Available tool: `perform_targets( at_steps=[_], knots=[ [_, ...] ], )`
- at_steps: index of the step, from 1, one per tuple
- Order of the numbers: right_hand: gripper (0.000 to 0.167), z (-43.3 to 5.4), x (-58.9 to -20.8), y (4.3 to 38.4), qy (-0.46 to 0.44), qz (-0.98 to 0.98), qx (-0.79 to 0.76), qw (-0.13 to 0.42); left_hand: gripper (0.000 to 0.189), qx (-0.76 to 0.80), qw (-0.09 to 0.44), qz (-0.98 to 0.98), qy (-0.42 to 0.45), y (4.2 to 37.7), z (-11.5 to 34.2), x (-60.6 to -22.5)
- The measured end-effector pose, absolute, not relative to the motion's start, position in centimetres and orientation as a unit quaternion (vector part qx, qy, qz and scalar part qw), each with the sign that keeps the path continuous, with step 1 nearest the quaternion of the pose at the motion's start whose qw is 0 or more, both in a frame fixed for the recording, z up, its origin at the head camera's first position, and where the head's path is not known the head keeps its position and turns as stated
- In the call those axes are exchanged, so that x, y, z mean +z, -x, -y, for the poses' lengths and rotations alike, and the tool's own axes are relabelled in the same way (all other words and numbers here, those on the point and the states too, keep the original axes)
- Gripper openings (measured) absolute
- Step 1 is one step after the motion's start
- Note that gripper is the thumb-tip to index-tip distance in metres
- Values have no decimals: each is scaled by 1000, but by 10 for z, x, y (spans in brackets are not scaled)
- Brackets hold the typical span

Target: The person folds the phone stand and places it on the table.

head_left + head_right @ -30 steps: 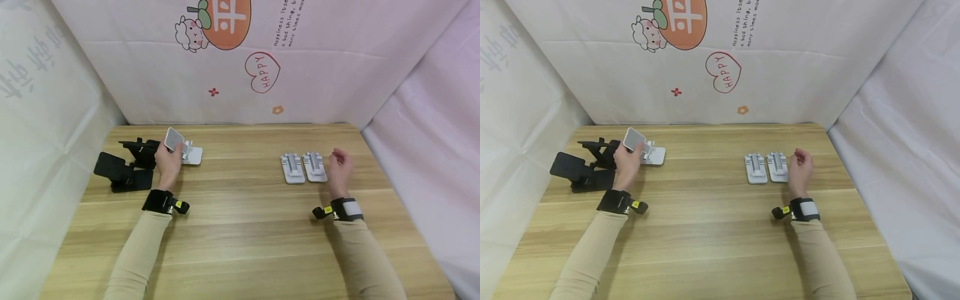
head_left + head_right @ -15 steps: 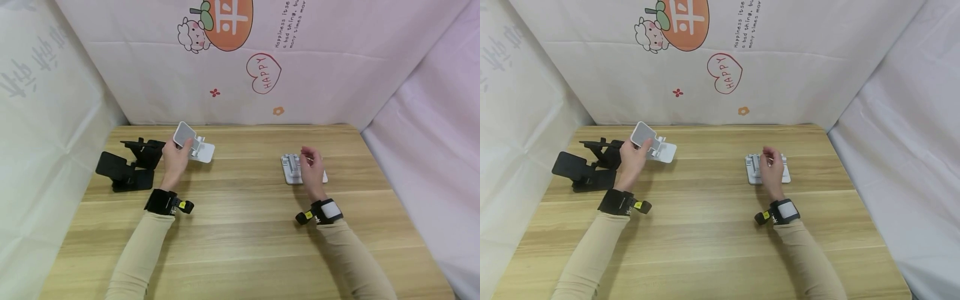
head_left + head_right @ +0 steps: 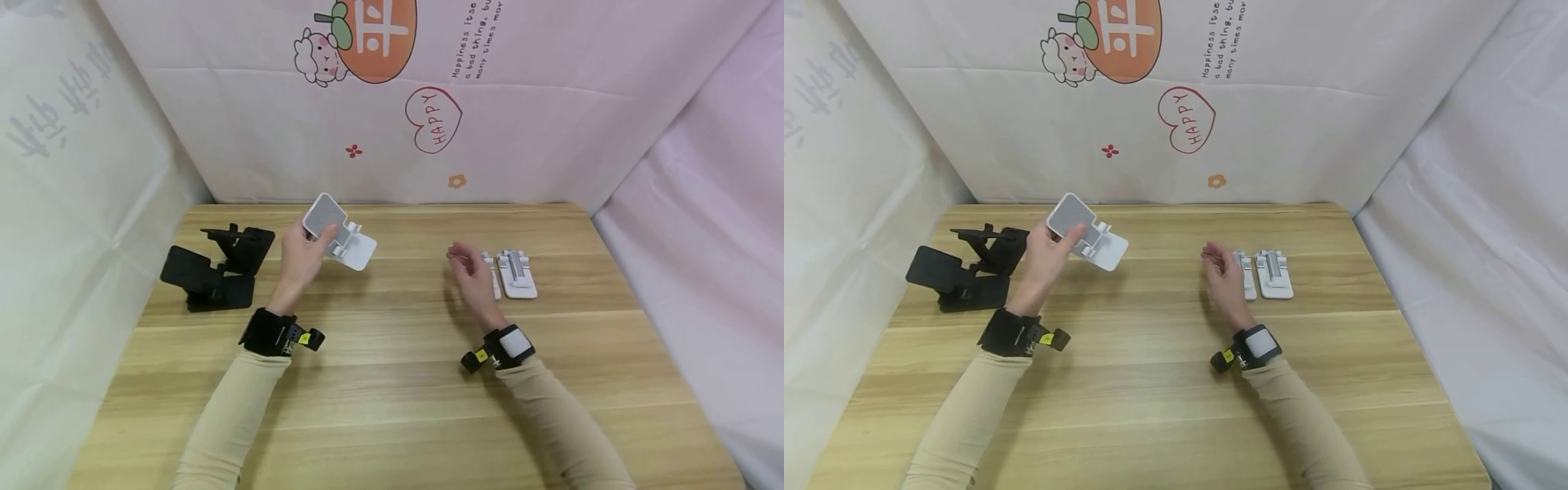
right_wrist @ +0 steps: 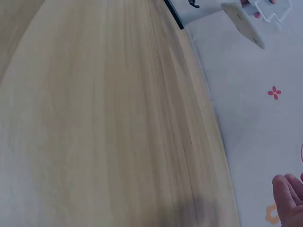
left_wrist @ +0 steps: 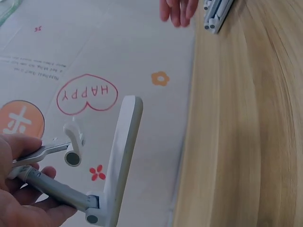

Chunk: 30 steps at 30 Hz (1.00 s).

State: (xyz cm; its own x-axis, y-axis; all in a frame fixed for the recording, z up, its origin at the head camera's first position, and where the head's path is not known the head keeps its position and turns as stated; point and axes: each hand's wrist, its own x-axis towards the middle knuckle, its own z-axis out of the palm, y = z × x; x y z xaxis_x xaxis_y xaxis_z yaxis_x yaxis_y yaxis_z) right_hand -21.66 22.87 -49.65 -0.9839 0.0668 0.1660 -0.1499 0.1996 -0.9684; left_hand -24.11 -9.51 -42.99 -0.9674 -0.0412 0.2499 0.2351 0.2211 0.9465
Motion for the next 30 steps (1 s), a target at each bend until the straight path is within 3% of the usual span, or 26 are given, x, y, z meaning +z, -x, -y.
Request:
perform_targets(
  at_steps=[18, 30],
  knots=[
    [56, -197, -508, 214, -77, 656, 721, -210, 37, -621, 9, 770, 148, 228, 79, -415],
    [61, -185, -506, 213, -71, 605, 747, -268, 38, -588, -81, 772, 228, 220, 73, -413]
  ],
)
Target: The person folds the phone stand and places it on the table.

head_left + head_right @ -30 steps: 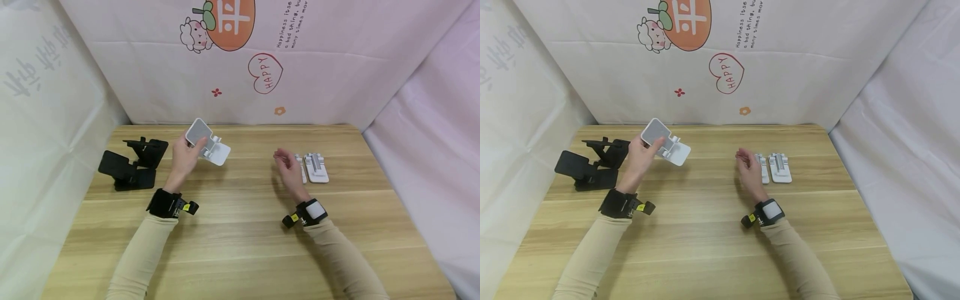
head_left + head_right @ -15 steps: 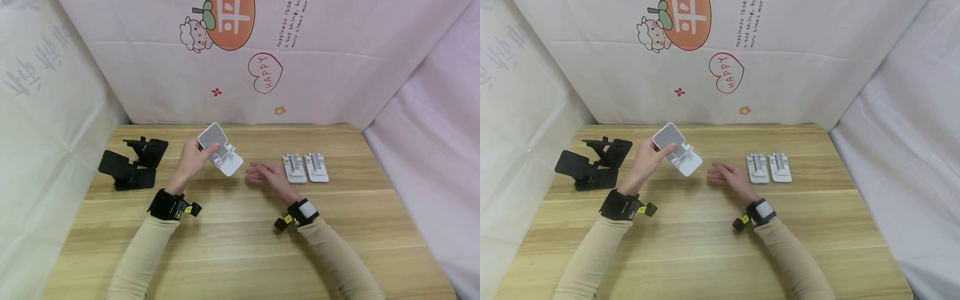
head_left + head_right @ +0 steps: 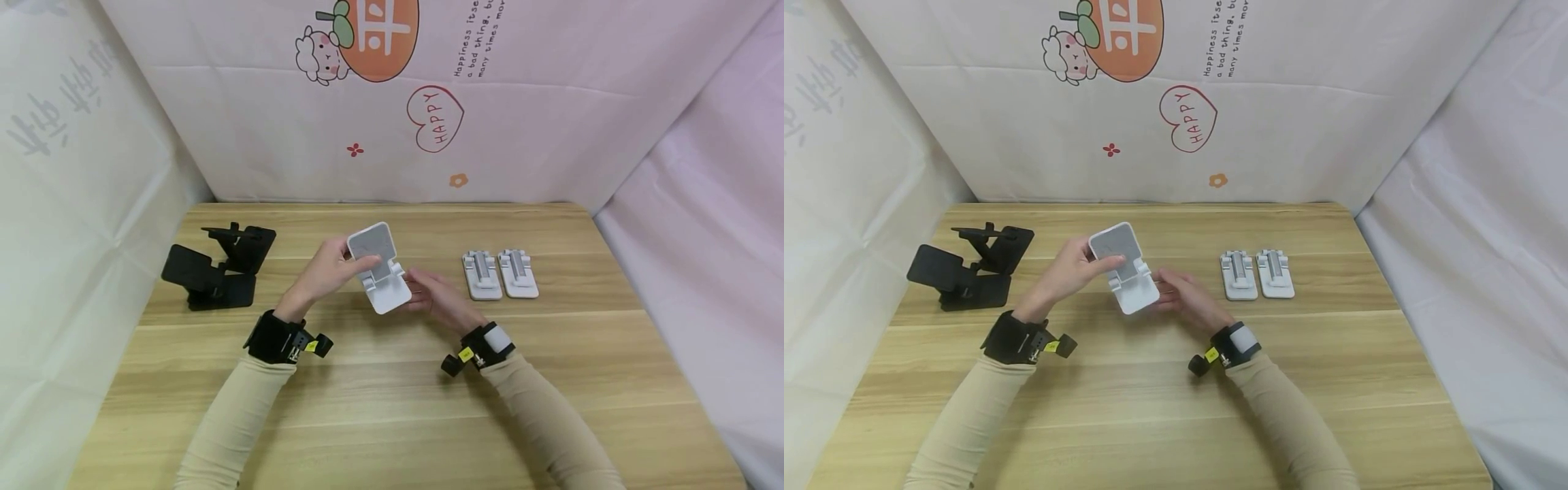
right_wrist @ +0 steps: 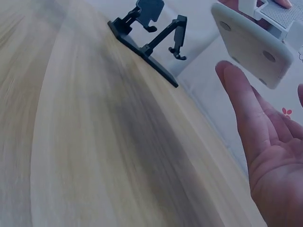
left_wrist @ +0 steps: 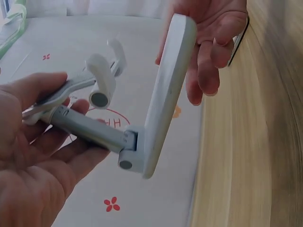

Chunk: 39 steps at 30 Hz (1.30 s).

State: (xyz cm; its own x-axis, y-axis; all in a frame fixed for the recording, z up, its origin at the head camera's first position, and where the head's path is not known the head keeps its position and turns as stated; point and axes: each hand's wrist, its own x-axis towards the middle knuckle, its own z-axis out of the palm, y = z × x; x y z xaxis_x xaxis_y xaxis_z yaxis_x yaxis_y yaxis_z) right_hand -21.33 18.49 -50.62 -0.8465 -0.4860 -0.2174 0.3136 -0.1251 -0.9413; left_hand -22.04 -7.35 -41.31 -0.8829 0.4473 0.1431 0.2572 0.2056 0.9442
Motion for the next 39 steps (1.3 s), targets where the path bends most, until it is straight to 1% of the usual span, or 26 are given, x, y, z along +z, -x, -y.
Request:
perform_targets(
  at_steps=[6, 13, 23, 26, 30, 35, 39],
  knots=[
    [41, -183, -504, 212, 77, -586, -753, 290, 34, 569, 102, -766, -281, 219, 70, -414],
    [38, -184, -505, 210, 88, -577, -752, 306, 40, 546, 137, -768, -306, 218, 69, -412],
    [26, -183, -502, 207, 99, -583, -747, 304, 36, 534, 138, -763, -337, 216, 67, -411],
    [27, -182, -503, 206, 107, -581, -749, 298, 37, 536, 133, -761, -340, 217, 66, -412],
    [33, -181, -504, 205, 121, -588, -748, 284, 41, 537, 125, -763, -338, 217, 65, -414],
    [41, -178, -504, 204, 116, -595, -749, 266, 45, 548, 110, -755, -342, 217, 63, -416],
    [45, -176, -504, 203, 106, -592, -759, 250, 52, 556, 90, -752, -344, 218, 62, -420]
  ],
)
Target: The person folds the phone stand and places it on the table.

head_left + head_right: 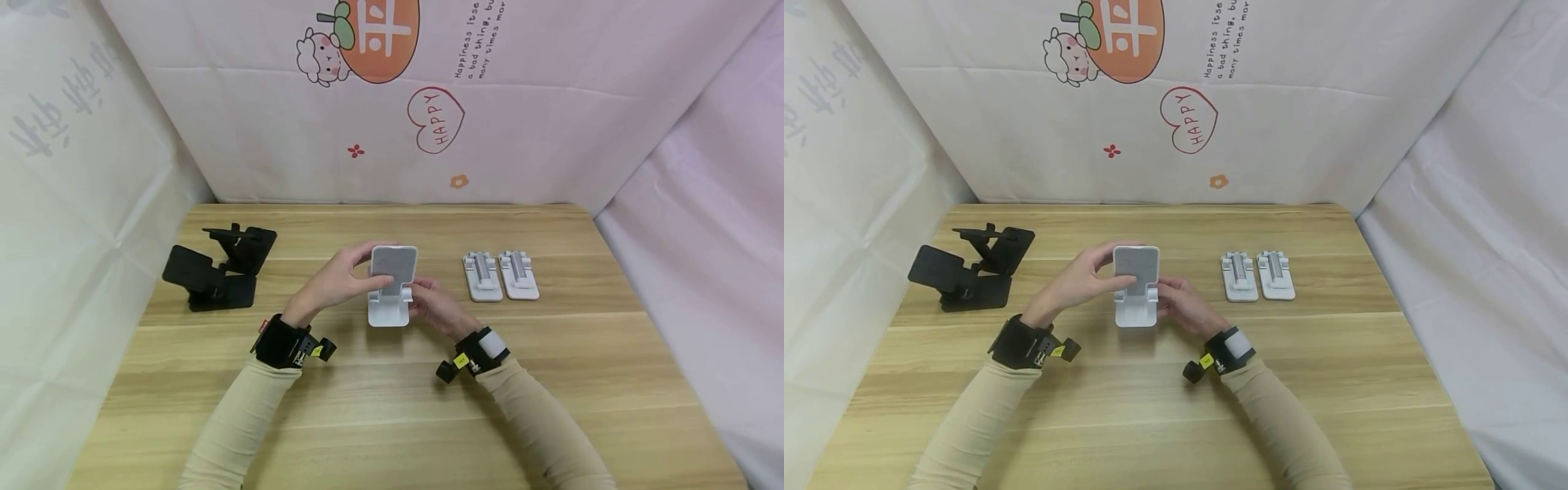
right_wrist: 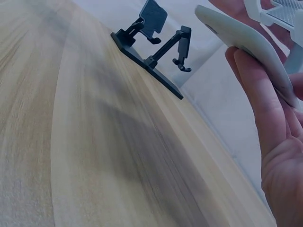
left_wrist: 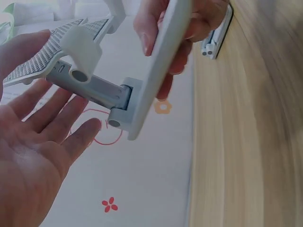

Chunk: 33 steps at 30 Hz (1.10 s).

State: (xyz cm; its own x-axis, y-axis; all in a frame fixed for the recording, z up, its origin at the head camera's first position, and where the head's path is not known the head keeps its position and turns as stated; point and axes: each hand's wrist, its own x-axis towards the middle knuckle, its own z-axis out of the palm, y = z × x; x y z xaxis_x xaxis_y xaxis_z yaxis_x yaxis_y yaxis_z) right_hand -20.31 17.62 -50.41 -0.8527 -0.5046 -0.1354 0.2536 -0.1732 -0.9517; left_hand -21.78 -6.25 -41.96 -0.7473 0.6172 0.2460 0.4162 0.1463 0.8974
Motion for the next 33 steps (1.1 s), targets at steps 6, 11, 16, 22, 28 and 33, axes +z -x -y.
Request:
perform_targets(
  at_steps=[6, 11, 16, 22, 28, 33],
  knots=[
    [42, -175, -504, 203, 90, -584, -772, 235, 55, 551, 66, -758, -343, 217, 63, -427],
    [46, -175, -502, 202, 89, -586, -770, 237, 57, 550, 61, -758, -344, 216, 61, -429],
    [48, -174, -501, 202, 83, -590, -767, 239, 58, 550, 61, -758, -345, 216, 59, -430],
    [47, -175, -502, 202, 76, -588, -769, 241, 58, 548, 65, -761, -341, 216, 59, -430],
    [41, -175, -503, 202, 81, -579, -776, 237, 59, 552, 72, -762, -329, 217, 58, -431],
    [37, -176, -503, 201, 85, -578, -776, 237, 57, 555, 68, -760, -330, 217, 58, -431]
  ],
)
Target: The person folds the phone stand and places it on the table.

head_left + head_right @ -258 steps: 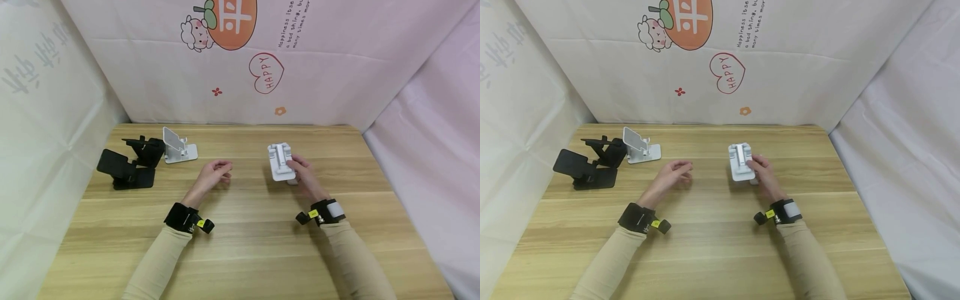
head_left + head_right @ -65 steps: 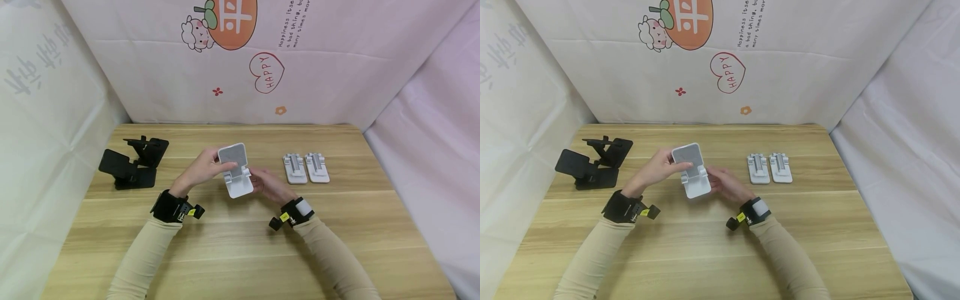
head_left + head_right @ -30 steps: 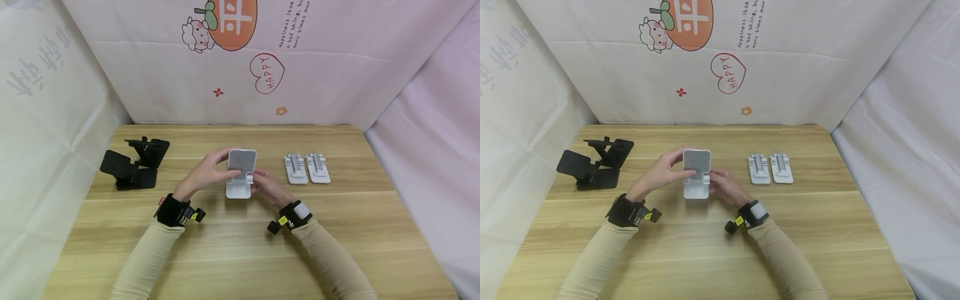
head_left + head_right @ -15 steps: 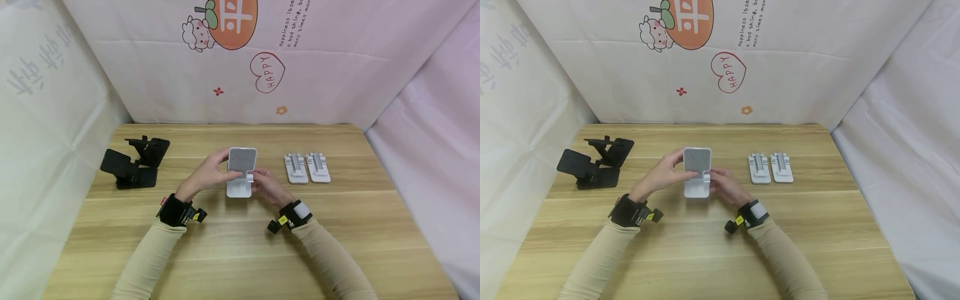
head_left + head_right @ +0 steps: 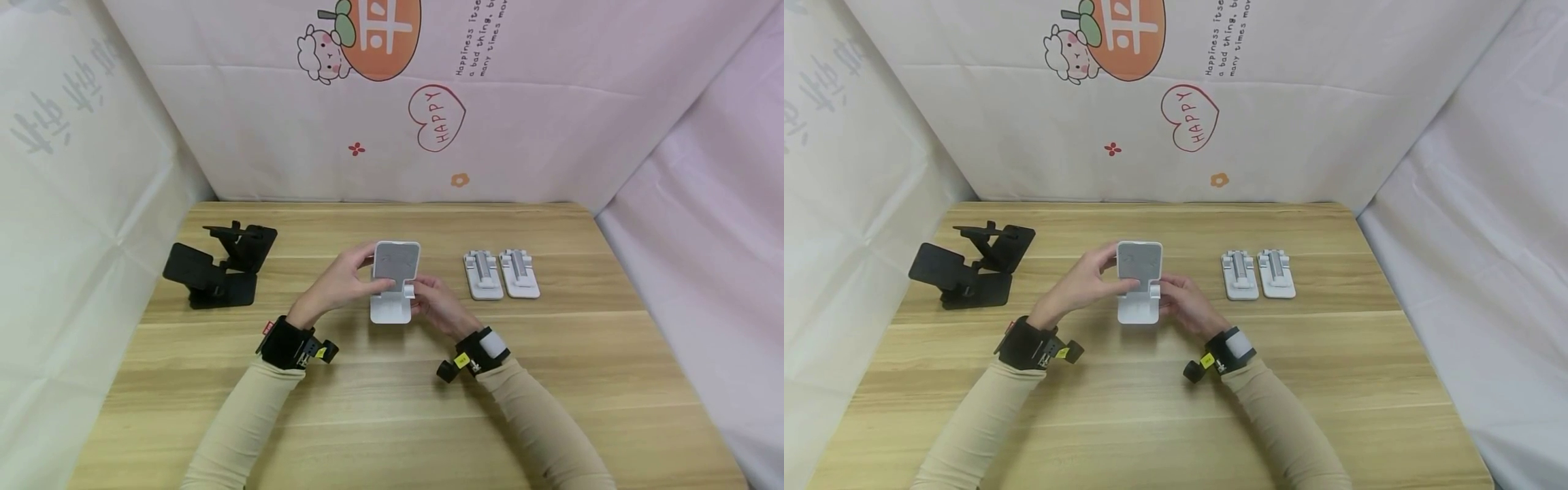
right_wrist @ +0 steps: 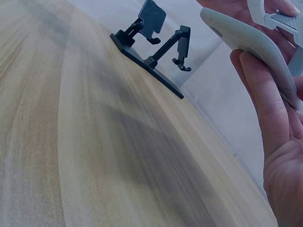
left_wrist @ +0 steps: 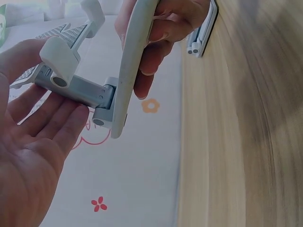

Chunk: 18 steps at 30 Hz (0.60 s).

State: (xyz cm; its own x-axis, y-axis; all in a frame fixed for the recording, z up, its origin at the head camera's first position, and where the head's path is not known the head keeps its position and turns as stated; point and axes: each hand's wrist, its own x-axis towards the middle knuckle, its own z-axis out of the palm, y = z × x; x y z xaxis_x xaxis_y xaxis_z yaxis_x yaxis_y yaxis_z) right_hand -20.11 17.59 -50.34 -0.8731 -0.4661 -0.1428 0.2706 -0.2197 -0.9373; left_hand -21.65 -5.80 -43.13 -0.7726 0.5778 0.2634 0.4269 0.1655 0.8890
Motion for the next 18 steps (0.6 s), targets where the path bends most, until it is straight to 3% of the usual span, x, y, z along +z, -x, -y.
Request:
perform_targets(
  at_steps=[9, 18],
  knots=[
    [28, -178, -505, 200, 88, -573, -780, 234, 54, 549, 54, -764, -335, 217, 58, -434],
    [30, -179, -508, 199, 83, -581, -775, 235, 51, 544, 50, -770, -328, 216, 58, -436]
  ],
)
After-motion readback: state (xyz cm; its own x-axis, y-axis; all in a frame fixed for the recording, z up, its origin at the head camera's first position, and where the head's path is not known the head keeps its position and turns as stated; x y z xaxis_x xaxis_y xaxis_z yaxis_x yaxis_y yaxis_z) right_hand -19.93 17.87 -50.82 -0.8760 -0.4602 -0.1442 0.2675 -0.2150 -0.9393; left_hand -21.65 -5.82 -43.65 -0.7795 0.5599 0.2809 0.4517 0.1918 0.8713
